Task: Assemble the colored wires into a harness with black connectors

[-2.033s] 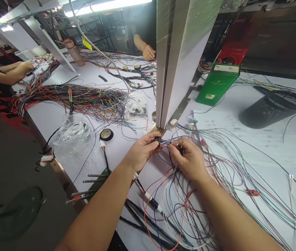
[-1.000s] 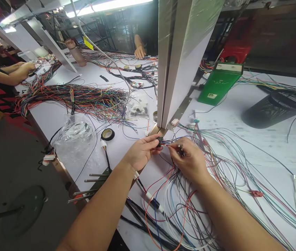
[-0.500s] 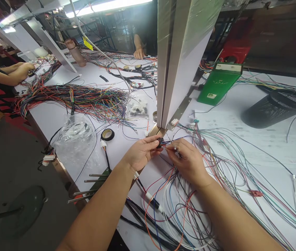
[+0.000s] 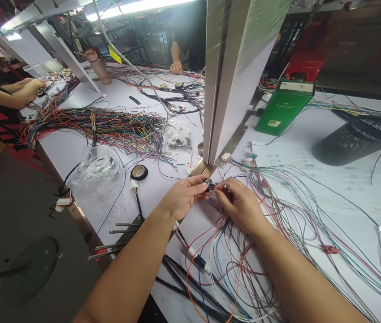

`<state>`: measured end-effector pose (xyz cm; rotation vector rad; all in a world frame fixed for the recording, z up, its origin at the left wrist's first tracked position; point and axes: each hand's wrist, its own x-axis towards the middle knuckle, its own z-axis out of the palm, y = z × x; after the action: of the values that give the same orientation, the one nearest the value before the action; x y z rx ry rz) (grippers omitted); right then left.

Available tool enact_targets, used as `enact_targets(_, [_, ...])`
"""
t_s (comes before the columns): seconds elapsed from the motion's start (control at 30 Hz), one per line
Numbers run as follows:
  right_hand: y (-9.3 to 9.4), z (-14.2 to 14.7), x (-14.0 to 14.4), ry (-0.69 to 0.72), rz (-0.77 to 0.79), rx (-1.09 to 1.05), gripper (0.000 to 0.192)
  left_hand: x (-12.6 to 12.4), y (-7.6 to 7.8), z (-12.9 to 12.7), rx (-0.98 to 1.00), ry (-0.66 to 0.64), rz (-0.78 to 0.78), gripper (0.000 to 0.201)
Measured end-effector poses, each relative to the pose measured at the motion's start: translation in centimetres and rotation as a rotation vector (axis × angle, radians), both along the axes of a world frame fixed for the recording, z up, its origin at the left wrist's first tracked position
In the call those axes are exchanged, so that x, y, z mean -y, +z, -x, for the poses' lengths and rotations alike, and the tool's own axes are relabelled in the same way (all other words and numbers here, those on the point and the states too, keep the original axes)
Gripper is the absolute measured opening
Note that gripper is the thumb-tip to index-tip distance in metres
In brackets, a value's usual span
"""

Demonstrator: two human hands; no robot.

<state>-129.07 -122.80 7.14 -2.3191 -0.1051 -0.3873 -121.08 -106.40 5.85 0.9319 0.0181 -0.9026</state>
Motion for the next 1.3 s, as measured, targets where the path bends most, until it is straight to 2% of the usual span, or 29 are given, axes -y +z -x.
enact_targets(0.07, [0.1,0.0,0.0,-0.008,-0.009,-0.001,0.008,0.0,0.0,0.0,0.002,-0.004,-0.007,0.031])
enact_targets(0.23, [0.5,0.0,-0.1,0.078,-0.056,0.008,0.008,0.0,0.3,0.0,-0.015,0.024,-0.014,0.027])
enact_targets(0.57, [-0.1,-0.1,-0.2,0.037,0.078,-0.033,0.006,0.0,0.1,0.1,-0.016,0.003,-0.029,0.03])
enact_targets(0.73, [-0.2,-0.2,-0.2,0.022,0.097,-0.058,0.007,0.1,0.0,0.2,0.023,0.0,-0.039,0.032])
enact_targets(0.87, [-0.2,-0.2,-0.2,0.022,0.047,-0.072,0.006,0.5,0.2,0.2,0.082,0.102,-0.031,0.029])
enact_targets(0.97, [-0.4,-0.3,0.0,-0.03,0.002,-0.022,0.014,0.6,0.0,0.2,0.149,0.214,-0.025,0.029])
enact_targets(1.03, [-0.7,-0.4,0.2,-0.085,0.058,0.038,0.018,0.7,-0.1,0.3,0.225,0.222,-0.065,0.019])
enact_targets(1.1, [-0.8,-0.4,0.4,-0.115,0.184,0.117,0.021,0.7,0.0,0.6,0.372,0.169,-0.141,0.005])
enact_targets(1.2, [-0.8,-0.3,0.3,-0.15,0.367,0.227,0.022,0.6,0.5,1.1,0.644,0.104,-0.234,0.008])
enact_targets(1.3, [-0.6,0.0,-0.2,-0.202,0.51,0.284,0.023,0.6,1.2,1.5,0.793,0.052,-0.266,0.01])
